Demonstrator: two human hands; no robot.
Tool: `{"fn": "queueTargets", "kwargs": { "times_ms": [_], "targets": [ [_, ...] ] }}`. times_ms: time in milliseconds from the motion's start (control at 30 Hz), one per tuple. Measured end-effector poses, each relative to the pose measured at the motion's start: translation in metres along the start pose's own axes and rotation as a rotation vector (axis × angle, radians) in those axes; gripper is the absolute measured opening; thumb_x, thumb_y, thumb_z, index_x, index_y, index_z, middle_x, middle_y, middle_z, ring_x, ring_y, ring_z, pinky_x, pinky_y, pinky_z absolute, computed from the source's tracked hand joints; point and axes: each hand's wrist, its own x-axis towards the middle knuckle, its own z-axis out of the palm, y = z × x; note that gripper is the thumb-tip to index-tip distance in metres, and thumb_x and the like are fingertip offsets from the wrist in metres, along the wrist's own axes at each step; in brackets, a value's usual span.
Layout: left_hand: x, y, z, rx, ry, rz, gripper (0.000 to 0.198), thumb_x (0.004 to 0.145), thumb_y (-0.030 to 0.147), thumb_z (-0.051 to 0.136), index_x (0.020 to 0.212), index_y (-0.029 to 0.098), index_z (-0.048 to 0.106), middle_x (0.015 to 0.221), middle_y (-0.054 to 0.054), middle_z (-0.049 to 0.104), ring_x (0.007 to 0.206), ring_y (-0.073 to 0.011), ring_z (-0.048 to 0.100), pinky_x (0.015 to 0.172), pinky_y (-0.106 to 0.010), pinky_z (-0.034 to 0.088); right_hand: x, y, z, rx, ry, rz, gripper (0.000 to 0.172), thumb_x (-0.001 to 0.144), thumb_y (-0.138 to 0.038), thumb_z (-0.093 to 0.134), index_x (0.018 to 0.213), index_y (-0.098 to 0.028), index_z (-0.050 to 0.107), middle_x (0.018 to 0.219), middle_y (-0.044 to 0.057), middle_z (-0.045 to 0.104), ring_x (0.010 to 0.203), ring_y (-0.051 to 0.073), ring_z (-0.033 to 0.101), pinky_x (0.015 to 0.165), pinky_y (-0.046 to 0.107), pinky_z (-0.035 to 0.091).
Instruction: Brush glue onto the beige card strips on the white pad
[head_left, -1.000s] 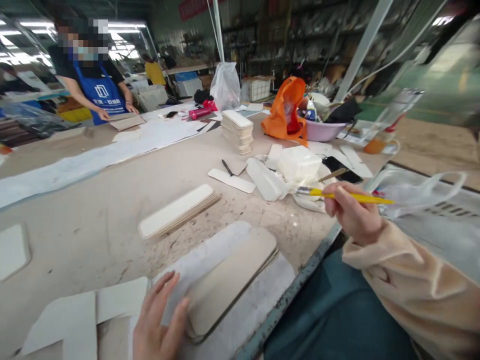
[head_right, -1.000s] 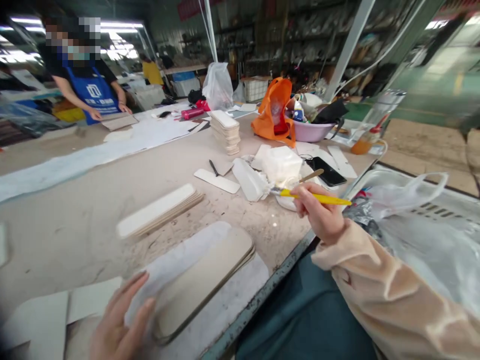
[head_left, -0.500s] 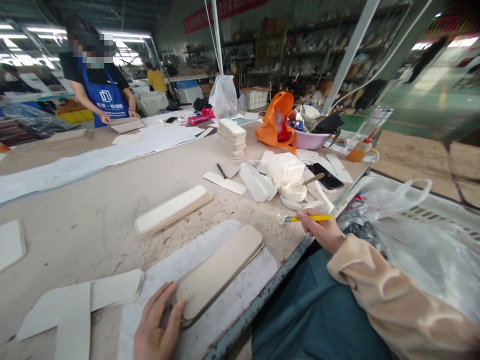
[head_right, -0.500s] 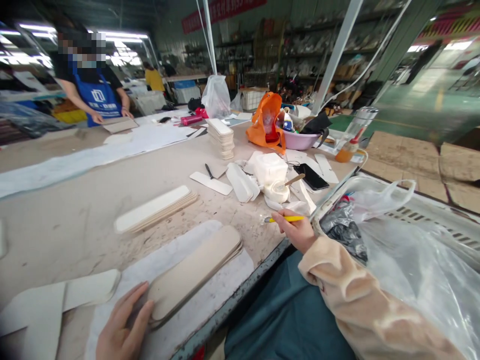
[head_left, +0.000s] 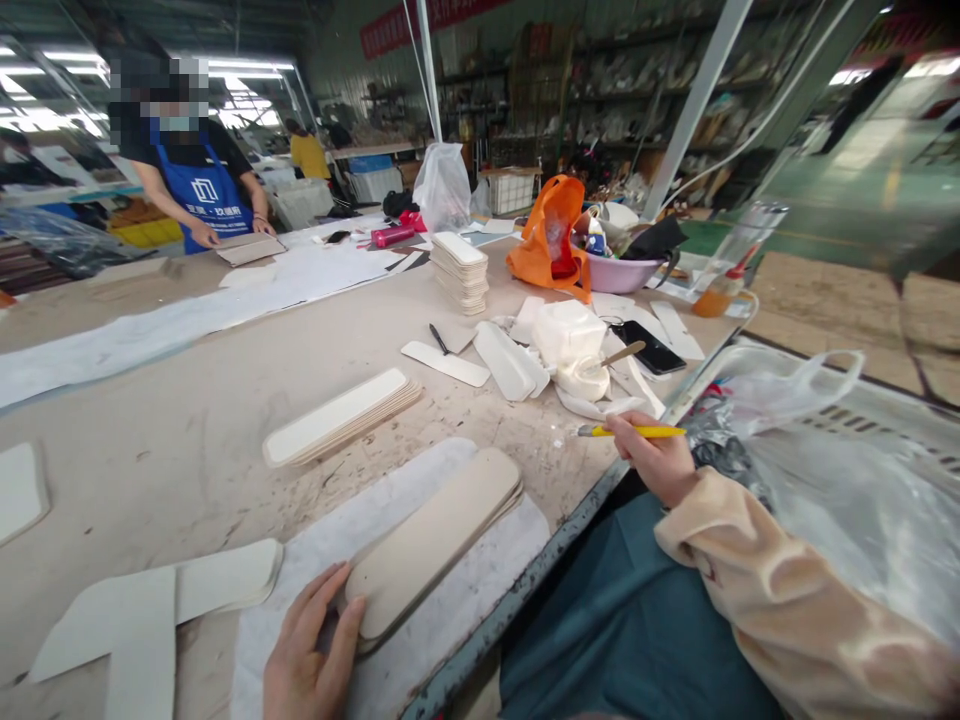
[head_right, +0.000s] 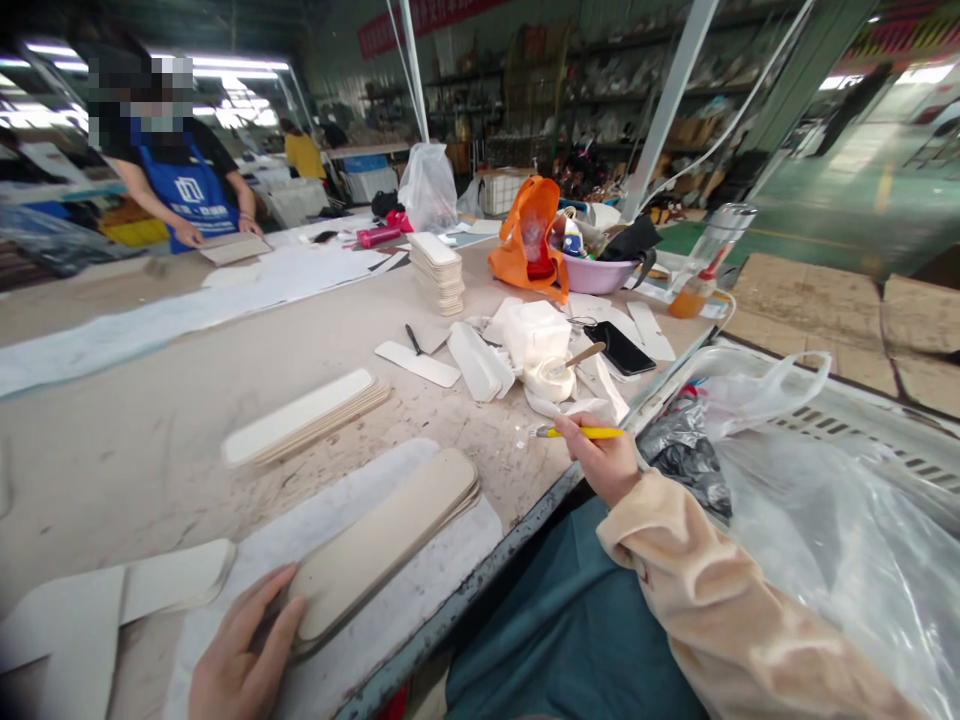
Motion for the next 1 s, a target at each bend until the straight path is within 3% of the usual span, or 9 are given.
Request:
{"fn": "queueTargets", "kwargs": {
  "times_ms": [567, 733, 867, 1000],
  "targets": [
    [0.002, 0.006, -0.003, 0.018, -0.018, -0.018, 0.045, 0.080, 0.053, 0.055, 0.110, 0.021, 0.065, 0.119, -0.010, 0.065, 0.112, -0.0287, 0.060, 0.103, -0.047, 0.045, 0.015, 0.009, 0.023, 0.039, -0.164, 0.127, 0.044, 0.083, -0.061, 0.055, 0.081, -0.018, 0.061, 0.056, -0.001, 0.055, 0.048, 0.010, 0.048, 0.046, 0.021, 0.039],
    [0.001, 0.003, -0.003, -0.002, -0.022, 0.007, 0.044, 0.080, 0.051, 0.056, 0.113, 0.022, 0.063, 0.121, -0.009, 0.064, 0.114, -0.0288, 0.059, 0.103, -0.047, 0.045, 0.012, 0.006, 0.012, -0.006, -0.037, 0.053, 0.041, 0.086, -0.057, 0.054, 0.073, -0.018, 0.059, 0.052, -0.002, 0.051, 0.048, 0.010, 0.045, 0.045, 0.021, 0.036],
    [-0.001, 0.006, -0.004, -0.024, -0.044, 0.087, 0.057, 0.076, 0.048, 0.064, 0.126, 0.020, 0.055, 0.130, -0.012, 0.057, 0.122, -0.0312, 0.053, 0.105, -0.050, 0.043, 0.006, 0.001, 0.002, 0.183, 0.022, 0.036, 0.036, 0.088, -0.052, 0.055, 0.074, -0.019, 0.058, 0.051, -0.003, 0.046, 0.045, 0.009, 0.040, 0.044, 0.023, 0.032],
    [-0.002, 0.018, -0.006, -0.026, -0.114, 0.137, 0.077, 0.070, 0.047, 0.073, 0.136, 0.018, 0.045, 0.139, -0.015, 0.049, 0.130, -0.0335, 0.045, 0.109, -0.052, 0.038, -0.011, -0.014, 0.012, 0.379, -0.059, 0.068, 0.023, 0.086, -0.044, 0.060, 0.083, -0.022, 0.061, 0.052, -0.003, 0.047, 0.047, 0.011, 0.039, 0.043, 0.024, 0.029]
  ]
}}
